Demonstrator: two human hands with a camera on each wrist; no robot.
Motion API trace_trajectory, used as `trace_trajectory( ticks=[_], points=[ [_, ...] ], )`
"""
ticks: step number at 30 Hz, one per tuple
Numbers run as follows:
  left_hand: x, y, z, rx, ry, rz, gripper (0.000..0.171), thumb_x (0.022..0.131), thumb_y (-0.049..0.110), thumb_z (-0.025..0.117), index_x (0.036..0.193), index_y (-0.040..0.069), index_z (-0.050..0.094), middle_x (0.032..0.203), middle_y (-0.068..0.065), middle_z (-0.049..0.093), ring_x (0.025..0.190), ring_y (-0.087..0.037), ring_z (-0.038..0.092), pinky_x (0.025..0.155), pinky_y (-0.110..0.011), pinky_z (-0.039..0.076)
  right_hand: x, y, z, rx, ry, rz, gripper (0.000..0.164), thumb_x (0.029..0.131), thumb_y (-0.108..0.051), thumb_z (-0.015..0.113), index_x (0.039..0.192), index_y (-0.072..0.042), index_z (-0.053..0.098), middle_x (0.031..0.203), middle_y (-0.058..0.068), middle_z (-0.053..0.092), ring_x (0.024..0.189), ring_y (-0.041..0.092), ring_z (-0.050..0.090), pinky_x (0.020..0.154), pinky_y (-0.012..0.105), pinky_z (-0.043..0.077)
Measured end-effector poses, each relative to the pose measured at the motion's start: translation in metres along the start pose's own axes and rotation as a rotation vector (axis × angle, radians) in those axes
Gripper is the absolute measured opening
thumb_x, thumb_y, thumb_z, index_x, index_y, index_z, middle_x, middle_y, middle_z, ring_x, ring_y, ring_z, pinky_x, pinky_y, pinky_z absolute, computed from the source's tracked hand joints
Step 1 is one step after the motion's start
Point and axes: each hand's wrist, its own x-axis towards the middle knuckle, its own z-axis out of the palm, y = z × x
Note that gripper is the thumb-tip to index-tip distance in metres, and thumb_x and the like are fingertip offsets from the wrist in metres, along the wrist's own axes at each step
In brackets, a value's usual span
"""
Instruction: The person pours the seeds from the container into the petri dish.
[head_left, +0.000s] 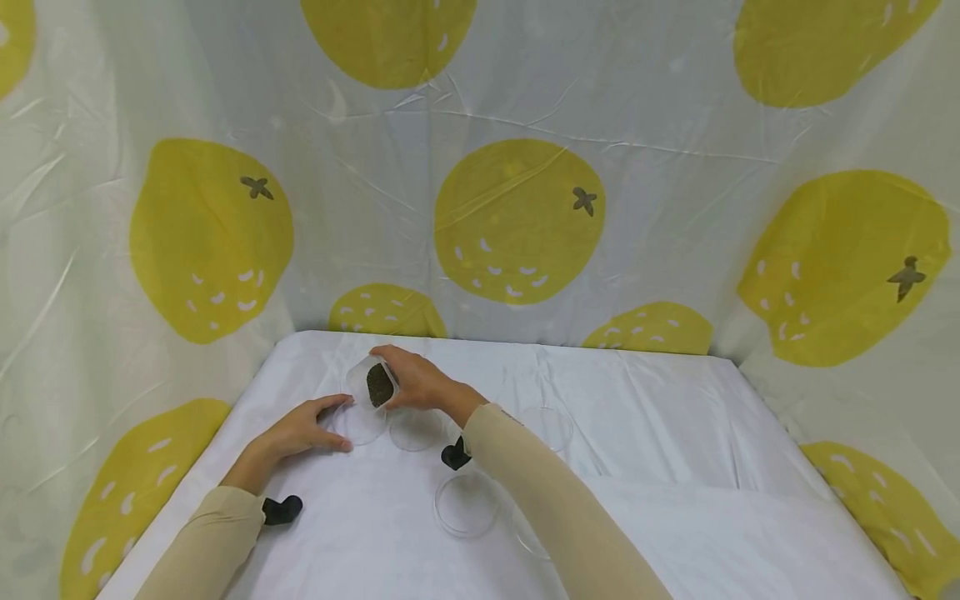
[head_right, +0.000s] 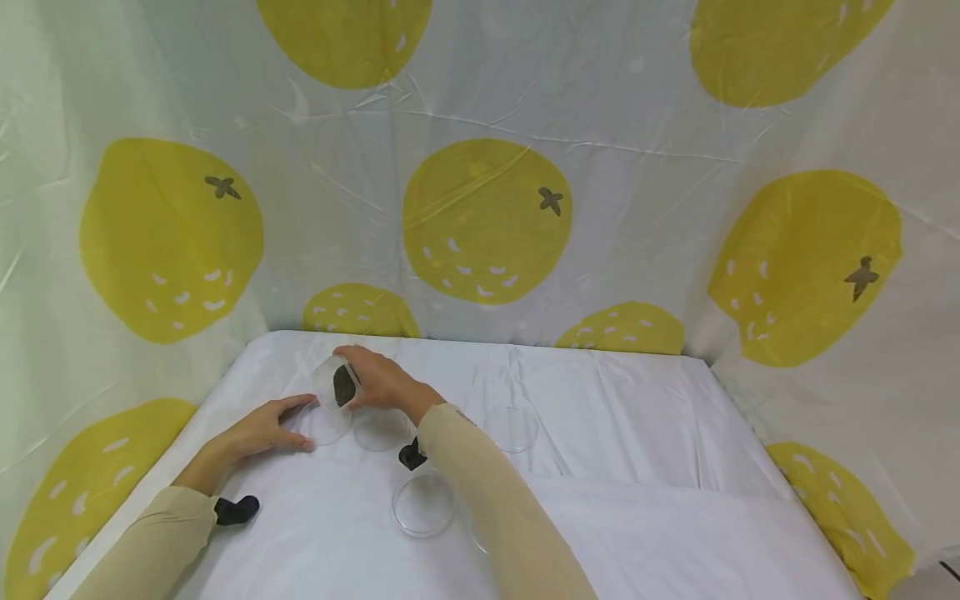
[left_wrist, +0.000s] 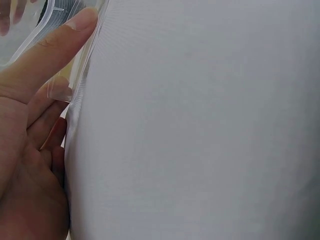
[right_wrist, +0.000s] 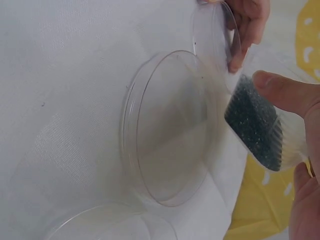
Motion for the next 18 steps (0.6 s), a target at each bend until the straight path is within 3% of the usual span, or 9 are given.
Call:
trace_trajectory(
  ticks=[18],
  points=[
    [-0.0020,0.0026,0.0011,-0.007,0.003,-0.022,0.089,0.060,0.033,0.087,0.134,0.004,0.047,0.138,-0.018,0.041,0.131,-0.034,0.025,0.105,-0.054,0.017,-0.0026,-0.0063,-0.0026,-0.041,-0.006,-0.092,0.092,0.067,-0.026,0.085,0.140,-0.020,0.028,0.135,-0.004,0.038,0.119,0.009,0.040,0.099,0.024,0.034]
  ],
)
